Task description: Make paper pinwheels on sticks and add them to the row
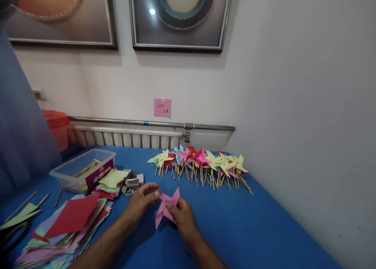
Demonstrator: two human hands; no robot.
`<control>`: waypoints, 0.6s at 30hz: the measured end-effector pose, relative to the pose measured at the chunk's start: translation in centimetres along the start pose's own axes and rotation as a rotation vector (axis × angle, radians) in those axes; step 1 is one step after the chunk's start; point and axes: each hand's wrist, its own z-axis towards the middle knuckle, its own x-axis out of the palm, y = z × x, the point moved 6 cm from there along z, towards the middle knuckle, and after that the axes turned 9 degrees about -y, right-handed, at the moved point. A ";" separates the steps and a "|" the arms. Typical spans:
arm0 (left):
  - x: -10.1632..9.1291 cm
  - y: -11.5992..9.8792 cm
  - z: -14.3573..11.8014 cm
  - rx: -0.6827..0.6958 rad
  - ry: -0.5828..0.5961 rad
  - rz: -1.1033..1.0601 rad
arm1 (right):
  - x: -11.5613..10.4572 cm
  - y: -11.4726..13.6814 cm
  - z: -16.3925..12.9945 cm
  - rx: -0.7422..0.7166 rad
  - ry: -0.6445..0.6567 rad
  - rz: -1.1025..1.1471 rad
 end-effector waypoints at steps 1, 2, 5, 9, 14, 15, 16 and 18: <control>0.1 0.0 0.0 -0.012 0.025 -0.012 | 0.2 0.2 -0.2 -0.006 0.006 -0.017; 0.3 -0.1 -0.2 0.001 0.057 0.011 | 0.4 0.4 -0.3 -0.013 0.015 -0.037; 0.7 -1.0 -1.1 0.111 0.161 0.193 | 0.9 0.9 -0.6 -0.046 0.055 -0.111; 1.2 -1.8 -2.1 0.192 0.243 0.368 | 0.9 1.0 -0.6 -0.079 0.066 -0.162; 1.3 -1.8 -2.1 0.180 0.260 0.427 | 0.5 0.8 -0.5 -0.096 0.061 -0.200; 1.3 -1.9 -2.1 0.181 0.266 0.422 | 0.5 0.8 -0.4 -0.098 0.061 -0.197; 1.4 -1.9 -2.2 0.182 0.272 0.417 | 0.4 0.7 -0.4 -0.098 0.059 -0.196; 1.4 -2.0 -2.2 0.180 0.278 0.415 | 0.3 0.6 -0.4 -0.090 0.045 -0.199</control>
